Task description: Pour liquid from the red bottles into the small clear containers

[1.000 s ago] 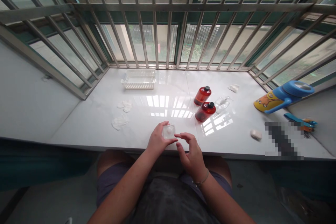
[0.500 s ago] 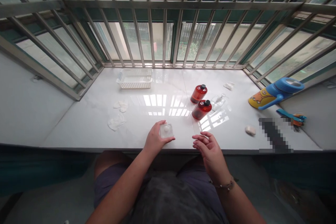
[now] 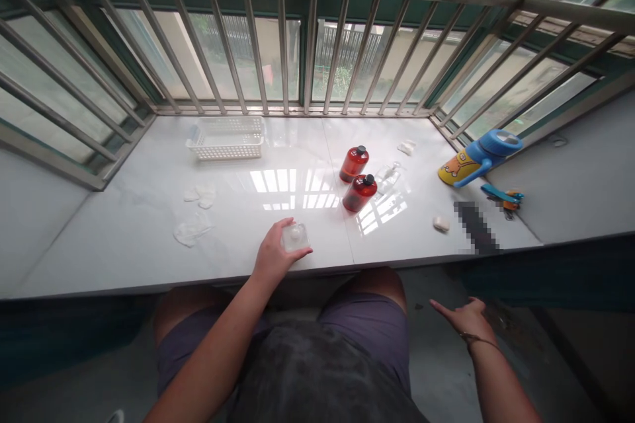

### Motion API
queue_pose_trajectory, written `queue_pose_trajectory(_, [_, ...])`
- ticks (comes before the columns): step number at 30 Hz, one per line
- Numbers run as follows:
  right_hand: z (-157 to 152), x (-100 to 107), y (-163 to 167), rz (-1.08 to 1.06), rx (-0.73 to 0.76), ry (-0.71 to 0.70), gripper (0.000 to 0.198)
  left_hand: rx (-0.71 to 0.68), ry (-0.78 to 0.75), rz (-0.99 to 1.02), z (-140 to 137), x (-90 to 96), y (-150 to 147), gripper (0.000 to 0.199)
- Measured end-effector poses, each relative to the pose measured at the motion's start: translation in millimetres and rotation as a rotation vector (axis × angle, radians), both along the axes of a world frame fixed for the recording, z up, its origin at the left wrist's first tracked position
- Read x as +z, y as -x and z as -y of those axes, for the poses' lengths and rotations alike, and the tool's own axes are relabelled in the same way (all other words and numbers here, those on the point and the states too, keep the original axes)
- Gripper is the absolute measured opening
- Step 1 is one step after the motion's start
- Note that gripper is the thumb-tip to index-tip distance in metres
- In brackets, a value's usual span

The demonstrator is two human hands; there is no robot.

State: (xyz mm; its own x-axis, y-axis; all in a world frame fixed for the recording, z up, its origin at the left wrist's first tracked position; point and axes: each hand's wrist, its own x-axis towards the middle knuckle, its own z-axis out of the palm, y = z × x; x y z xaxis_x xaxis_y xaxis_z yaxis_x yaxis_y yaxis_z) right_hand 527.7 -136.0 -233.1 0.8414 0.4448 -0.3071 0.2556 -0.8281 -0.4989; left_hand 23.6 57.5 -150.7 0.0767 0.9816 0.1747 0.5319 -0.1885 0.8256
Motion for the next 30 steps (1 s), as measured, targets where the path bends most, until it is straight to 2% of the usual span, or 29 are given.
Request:
queue_pose_trajectory(3, [-17.0, 3.4, 15.6, -0.103, 0.033, -0.173, 0.1, -0.005, -0.004, -0.005, 0.1, 0.5, 0.4, 0.078])
queue_pose_trajectory(5, [-31.8, 11.9, 36.6, -0.194, 0.095, -0.27, 0.099, -0.005, -0.003, -0.006, 0.3, 0.7, 0.8, 0.078])
queue_pose_trajectory(7, [-46.8, 29.5, 66.6, -0.321, 0.176, -0.386, 0.092, -0.004, -0.001, -0.003, 0.4, 0.6, 1.0, 0.078])
queue_pose_trajectory(9, [-61.5, 55.5, 104.2, -0.595, 0.296, -0.56, 0.085, -0.004, 0.004, 0.004, 0.5, 0.4, 1.0, 0.078])
queue_pose_trajectory(10, [-68.9, 70.1, 124.4, -0.669, 0.304, -0.613, 0.084, -0.003, 0.008, 0.007, 0.6, 0.5, 0.9, 0.078])
queue_pose_trajectory(14, [-97.7, 118.9, 197.7, -0.881, 0.368, -0.675, 0.079, -0.003, 0.022, 0.02, 1.0, 2.2, 0.0, 0.078])
queue_pose_trajectory(18, [-120.9, 135.5, 245.0, -1.015, 0.488, -0.673, 0.073, -0.003, 0.035, 0.038, 1.6, 4.3, -0.9, 0.079])
queue_pose_trajectory(25, [-143.8, 133.2, 287.8, -1.008, 0.677, -0.703, 0.062, -0.011, 0.034, 0.062, 2.6, 3.1, -1.0, 0.082])
queue_pose_trajectory(30, [-161.7, 134.0, 304.8, -0.656, 0.92, -0.727, 0.057, -0.012, 0.065, 0.085, 3.1, 2.5, -0.4, 0.079])
